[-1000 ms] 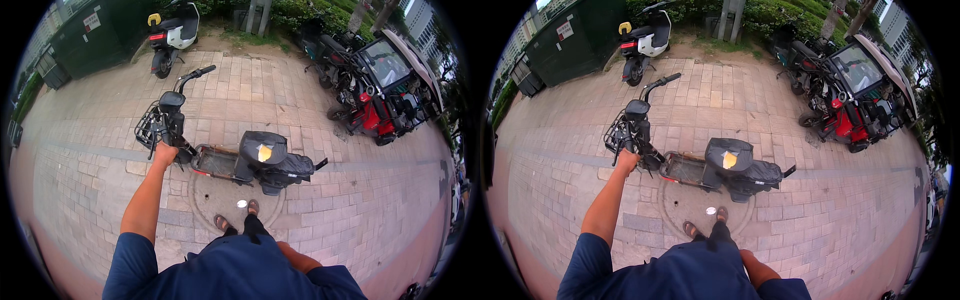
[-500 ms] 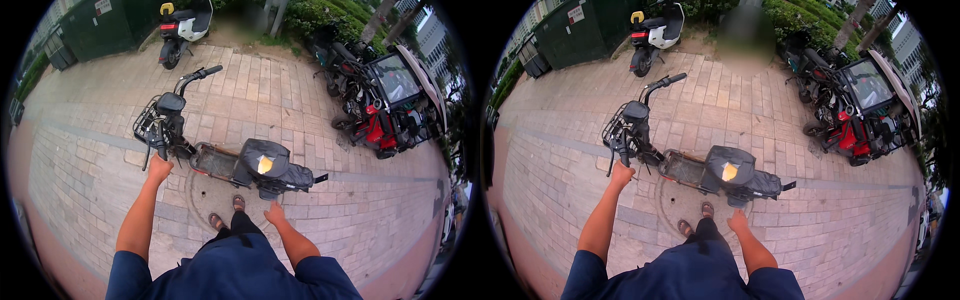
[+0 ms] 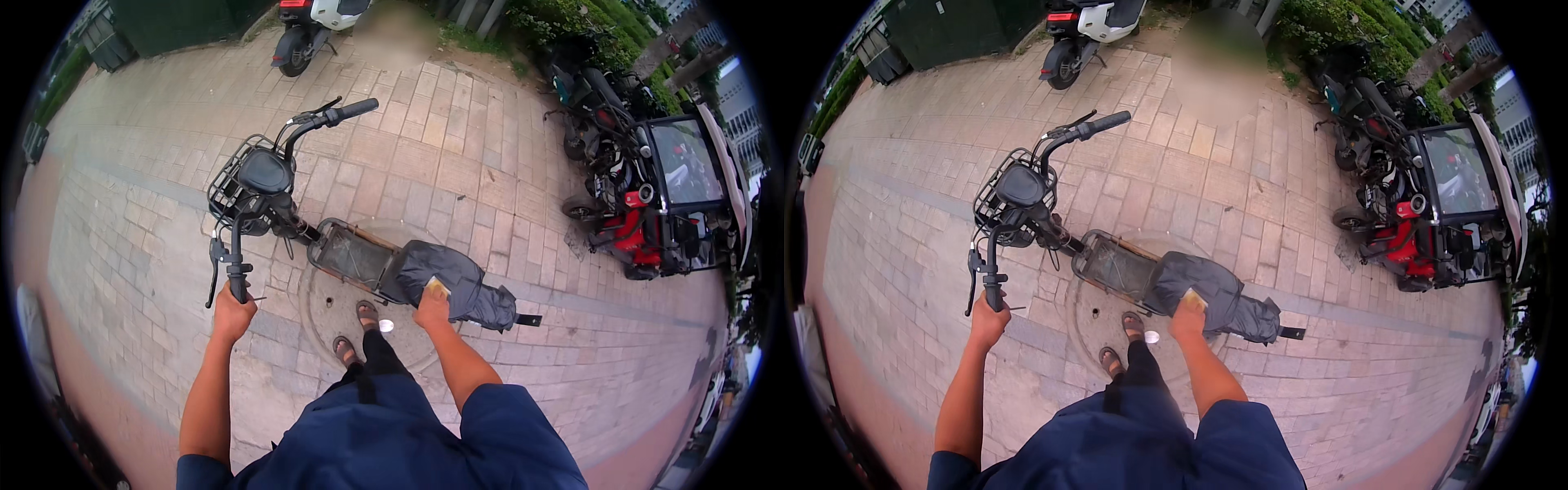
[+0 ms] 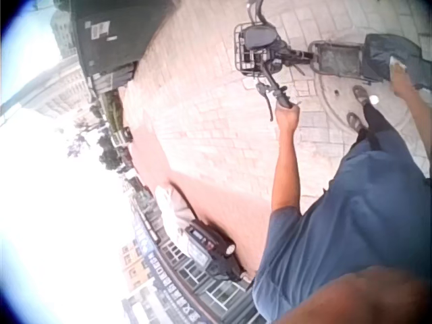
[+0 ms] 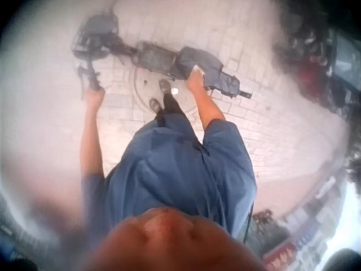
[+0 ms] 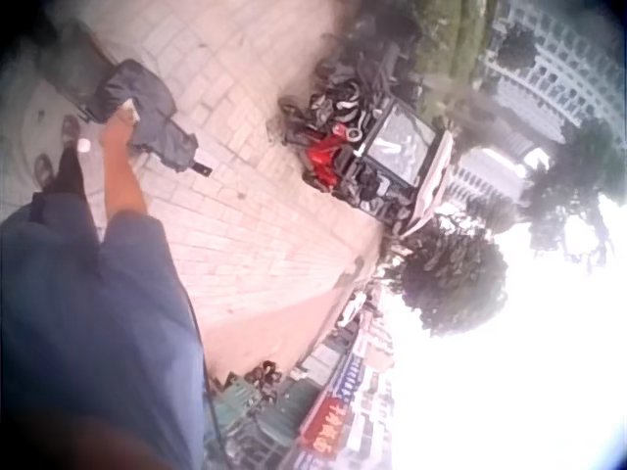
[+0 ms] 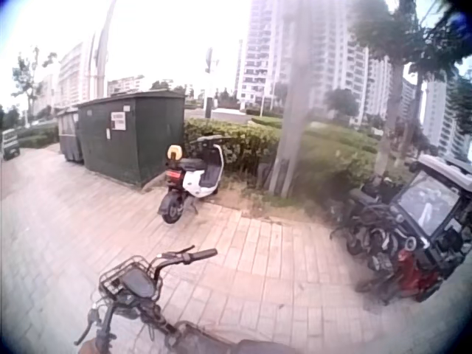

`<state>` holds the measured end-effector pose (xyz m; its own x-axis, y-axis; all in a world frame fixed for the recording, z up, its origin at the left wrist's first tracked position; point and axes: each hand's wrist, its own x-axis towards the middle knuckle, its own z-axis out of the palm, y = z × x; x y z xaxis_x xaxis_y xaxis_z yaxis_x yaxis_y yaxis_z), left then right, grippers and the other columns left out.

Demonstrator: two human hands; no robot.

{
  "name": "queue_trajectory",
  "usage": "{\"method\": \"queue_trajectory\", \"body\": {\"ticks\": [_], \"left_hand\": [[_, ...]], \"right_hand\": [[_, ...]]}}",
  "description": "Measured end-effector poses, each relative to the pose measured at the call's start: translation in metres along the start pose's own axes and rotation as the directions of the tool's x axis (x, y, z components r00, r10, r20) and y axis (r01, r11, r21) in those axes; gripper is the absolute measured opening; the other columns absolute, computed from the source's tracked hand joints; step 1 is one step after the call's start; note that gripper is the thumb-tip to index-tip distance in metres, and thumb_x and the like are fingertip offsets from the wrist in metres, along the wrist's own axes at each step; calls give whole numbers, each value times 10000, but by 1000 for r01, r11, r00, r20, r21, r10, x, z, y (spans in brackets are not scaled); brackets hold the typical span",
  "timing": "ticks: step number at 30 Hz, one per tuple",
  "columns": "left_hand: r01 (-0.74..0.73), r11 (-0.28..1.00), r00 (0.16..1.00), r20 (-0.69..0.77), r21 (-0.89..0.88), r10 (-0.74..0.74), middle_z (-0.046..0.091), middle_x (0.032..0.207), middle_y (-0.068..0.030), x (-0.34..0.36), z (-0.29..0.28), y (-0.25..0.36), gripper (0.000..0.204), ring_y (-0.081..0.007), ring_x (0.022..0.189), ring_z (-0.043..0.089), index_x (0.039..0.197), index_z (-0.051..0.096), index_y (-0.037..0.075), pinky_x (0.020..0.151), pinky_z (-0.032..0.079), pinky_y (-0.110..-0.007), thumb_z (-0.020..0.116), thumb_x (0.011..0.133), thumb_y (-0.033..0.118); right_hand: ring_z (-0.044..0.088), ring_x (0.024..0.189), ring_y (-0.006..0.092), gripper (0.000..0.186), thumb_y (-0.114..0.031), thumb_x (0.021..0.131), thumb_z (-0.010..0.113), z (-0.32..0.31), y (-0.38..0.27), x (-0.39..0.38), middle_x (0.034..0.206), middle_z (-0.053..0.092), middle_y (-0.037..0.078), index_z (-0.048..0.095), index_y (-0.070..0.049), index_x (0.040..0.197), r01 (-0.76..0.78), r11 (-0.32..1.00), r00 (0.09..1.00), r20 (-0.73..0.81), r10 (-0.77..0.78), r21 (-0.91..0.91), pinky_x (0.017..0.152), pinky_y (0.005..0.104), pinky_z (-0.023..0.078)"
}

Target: The person uses a screwdriver to loosen screws on the plastic casing under a motorcycle seat, pulls the seat up, and then rolls the motorcycle backward off a truck bed onto the sidewalk.

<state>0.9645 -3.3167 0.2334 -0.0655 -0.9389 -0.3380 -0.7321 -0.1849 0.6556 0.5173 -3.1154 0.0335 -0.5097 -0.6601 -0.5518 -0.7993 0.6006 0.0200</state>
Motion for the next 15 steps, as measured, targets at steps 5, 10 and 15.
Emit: {"method": "queue_trajectory", "body": {"ticks": [5,10,15], "left_hand": [[42,999,998,-42,8,-41,740,961,-212,-8,-3,-3,306,-381,890,730,1152,683,23,835,566,-438,667,859,110],[156,977,986,-86,146,-144,761,990,-229,-3,-13,14,351,-456,971,724,1127,684,68,870,568,-539,710,809,214],[279,886,956,-191,371,-222,772,972,-184,-7,-27,37,317,-393,909,759,1057,716,94,783,593,-516,727,777,243]], "right_hand": [[454,1482,419,949,-387,778,867,-12,1,-13,1602,455,237,443,-83,1571,68,995,997,-33,-71,-80,1150,494,472],[669,1260,414,819,-484,846,788,-123,-44,44,1387,663,268,548,-48,1496,184,982,938,307,-163,-41,1041,458,555],[541,1392,434,738,-223,812,855,-240,-147,96,1479,565,281,543,-3,1443,558,825,712,-566,-415,97,1182,509,427]]}}
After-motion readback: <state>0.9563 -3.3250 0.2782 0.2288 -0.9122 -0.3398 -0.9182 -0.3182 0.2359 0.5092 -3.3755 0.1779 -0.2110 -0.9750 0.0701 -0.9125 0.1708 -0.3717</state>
